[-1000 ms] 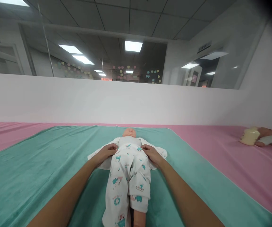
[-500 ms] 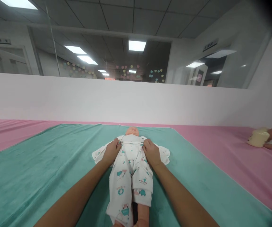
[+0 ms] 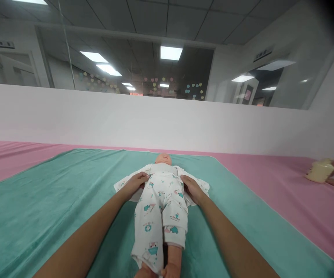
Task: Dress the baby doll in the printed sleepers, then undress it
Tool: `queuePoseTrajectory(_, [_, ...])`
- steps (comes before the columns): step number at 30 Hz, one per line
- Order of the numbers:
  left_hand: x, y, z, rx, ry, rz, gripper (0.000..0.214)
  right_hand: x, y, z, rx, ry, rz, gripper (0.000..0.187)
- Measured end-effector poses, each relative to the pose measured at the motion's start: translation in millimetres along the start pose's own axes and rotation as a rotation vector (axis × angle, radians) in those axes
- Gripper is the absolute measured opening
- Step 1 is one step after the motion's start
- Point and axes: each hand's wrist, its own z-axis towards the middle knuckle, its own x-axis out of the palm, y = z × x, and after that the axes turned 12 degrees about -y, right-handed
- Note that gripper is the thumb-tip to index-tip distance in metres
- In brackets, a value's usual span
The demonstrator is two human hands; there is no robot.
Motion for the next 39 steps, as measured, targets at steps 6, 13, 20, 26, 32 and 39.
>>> queuePoseTrajectory(6, [-5.3, -3, 1, -0.053, 0.049, -0.119, 0.036, 5, 7, -1, 0.048, 0.043, 0.095, 0.035])
queuePoseTrajectory(13, [1.1, -12, -3, 0.067, -0.031, -0.023, 0.031, 5, 19, -1, -0.136, 0.028, -0.037, 0.028])
queuePoseTrajectory(20, [14.0, -30, -9, 0.297, -0.125, 0.308, 0.029, 10, 31, -8, -0.298, -0.041, -0.153, 0.021])
queuePoseTrajectory(26, [25.1, -39, -19, 0.548, -0.140, 0.462, 0.016, 23, 42, -16, -0.378, -0.066, -0.201, 0.013])
queuePoseTrajectory(32, [27.1, -32, -23, 0.530, -0.201, 0.539, 0.020, 32, 60, -29, -0.548, -0.047, -0.374, 0.008])
queuePoseTrajectory(39, [30.2, -23, -20, 0.744, -0.240, 0.750, 0.017, 41, 67, -35, -0.754, -0.033, -0.758, 0.005])
